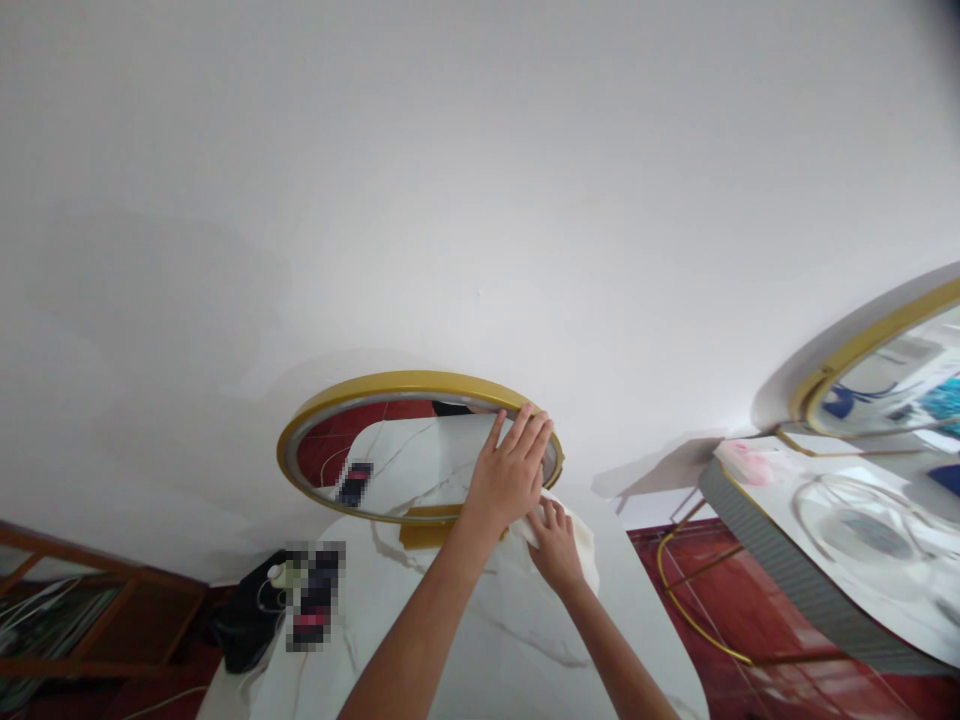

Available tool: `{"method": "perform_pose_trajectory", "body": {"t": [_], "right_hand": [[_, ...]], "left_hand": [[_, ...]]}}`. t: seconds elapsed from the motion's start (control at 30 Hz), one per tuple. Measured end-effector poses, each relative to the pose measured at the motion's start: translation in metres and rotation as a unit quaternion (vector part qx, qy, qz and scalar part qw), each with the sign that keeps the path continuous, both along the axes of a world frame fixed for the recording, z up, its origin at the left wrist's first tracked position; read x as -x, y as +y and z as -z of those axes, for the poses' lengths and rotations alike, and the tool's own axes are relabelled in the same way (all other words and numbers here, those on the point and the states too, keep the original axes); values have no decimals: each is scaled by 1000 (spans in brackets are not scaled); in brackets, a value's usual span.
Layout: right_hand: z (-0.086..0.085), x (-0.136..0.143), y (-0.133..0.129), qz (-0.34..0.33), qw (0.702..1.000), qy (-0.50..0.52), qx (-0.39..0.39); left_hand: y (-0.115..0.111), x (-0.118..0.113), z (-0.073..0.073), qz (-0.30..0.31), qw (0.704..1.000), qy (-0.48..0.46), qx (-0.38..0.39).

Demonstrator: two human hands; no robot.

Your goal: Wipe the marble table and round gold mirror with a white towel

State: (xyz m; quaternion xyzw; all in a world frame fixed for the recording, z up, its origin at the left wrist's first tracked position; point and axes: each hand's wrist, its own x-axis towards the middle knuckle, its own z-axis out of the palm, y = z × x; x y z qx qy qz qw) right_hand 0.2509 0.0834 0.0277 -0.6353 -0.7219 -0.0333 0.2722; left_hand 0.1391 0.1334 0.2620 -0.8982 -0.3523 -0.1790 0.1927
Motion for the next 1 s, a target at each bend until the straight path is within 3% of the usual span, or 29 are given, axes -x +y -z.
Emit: {"method": "perform_pose_trajectory", "body": {"t": [0.23, 0.37, 0.5, 0.63, 0.73, 0.8, 0.9, 0.97, 1.0], "right_hand": [[12, 7, 2, 26, 999, 33, 26], [32, 18, 3, 28, 998, 42, 44], [47, 29, 0, 17, 996, 63, 63], [52, 40, -7, -19, 993, 85, 84], [48, 55, -18, -75, 983, 138, 98], [44, 69, -29, -124, 958, 230, 120], [40, 90, -50, -160, 908, 348, 169], [41, 98, -61, -182, 887, 371, 208], [41, 99, -65, -200, 878, 371, 227]], "left_hand": [[-10, 9, 0, 26, 999, -16, 42], [-31, 23, 20, 39, 987, -86, 130], [-60, 45, 70, 7, 956, -163, 246], [-94, 83, 142, -92, 901, -218, 362], [-117, 115, 199, -164, 829, -259, 467], [-131, 130, 231, -207, 761, -312, 529], [-145, 139, 257, -200, 656, -412, 600], [-148, 139, 260, -175, 630, -457, 603], [-148, 139, 259, -169, 640, -461, 591]]}}
